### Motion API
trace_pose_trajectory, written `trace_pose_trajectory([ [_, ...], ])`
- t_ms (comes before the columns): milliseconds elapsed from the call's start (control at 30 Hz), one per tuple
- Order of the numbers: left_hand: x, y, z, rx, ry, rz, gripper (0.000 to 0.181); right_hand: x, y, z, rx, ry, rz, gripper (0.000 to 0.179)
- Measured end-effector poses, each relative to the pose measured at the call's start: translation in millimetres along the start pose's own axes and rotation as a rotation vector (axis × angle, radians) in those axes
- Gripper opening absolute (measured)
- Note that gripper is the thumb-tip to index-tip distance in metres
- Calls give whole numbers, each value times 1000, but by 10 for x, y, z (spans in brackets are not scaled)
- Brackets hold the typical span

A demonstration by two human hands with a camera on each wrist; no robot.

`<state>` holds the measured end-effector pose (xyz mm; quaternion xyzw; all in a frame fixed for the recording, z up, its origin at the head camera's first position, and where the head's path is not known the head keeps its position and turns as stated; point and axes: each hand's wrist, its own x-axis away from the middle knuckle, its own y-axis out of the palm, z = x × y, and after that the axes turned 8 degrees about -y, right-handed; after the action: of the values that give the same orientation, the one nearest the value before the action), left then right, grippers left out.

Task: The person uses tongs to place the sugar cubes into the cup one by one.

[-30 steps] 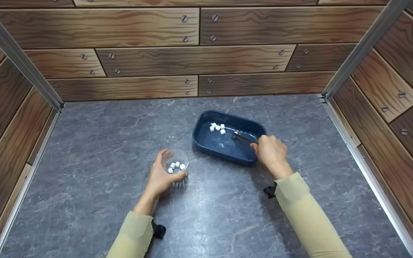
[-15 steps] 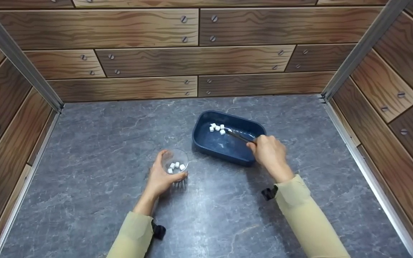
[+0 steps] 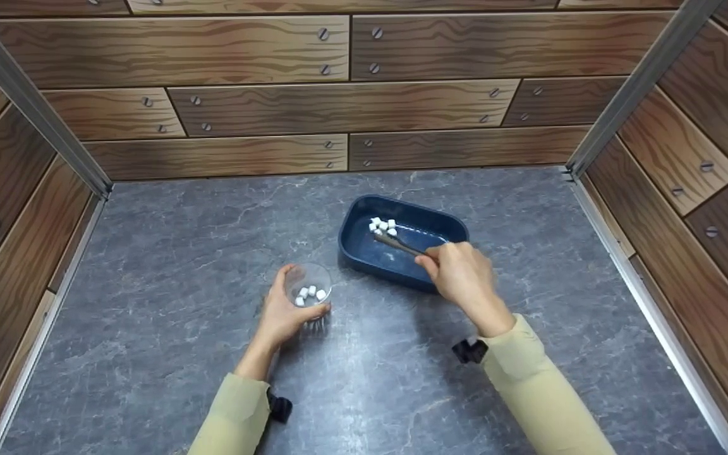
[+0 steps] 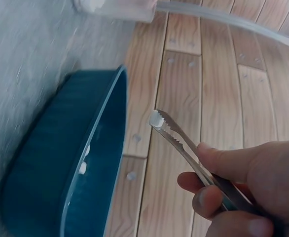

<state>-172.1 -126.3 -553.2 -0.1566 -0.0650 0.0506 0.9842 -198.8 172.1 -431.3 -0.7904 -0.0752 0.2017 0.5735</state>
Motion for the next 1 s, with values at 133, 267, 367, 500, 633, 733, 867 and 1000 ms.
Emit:
trace_pose_trajectory([
  [133, 7, -1, 5, -8, -3, -1, 98, 35, -11, -145, -28, -64, 11, 26],
  [267, 11, -3, 2, -13, 7, 2, 98, 71, -1, -303, -34, -145, 43, 29],
  [367, 10, 3, -5, -12, 13, 9, 98, 90, 20, -407, -41, -202, 60, 33],
  [500, 3, 19, -12, 9, 26, 12, 96, 107, 58, -518, -53, -257, 62, 35],
  [633, -3, 29, -10, 32, 39, 10, 95, 111, 117, -602, -52, -293, 52, 31],
  [733, 4, 28, 4, 21, 30, 12, 97, 110, 152, -646, -44, -301, 29, 27],
  [867, 15, 28, 13, -9, 5, 25, 100, 107, 168, -665, -37, -273, -12, 30],
  [1000, 27, 29, 17, -30, -6, 44, 101, 103, 158, -638, -48, -228, -32, 30],
])
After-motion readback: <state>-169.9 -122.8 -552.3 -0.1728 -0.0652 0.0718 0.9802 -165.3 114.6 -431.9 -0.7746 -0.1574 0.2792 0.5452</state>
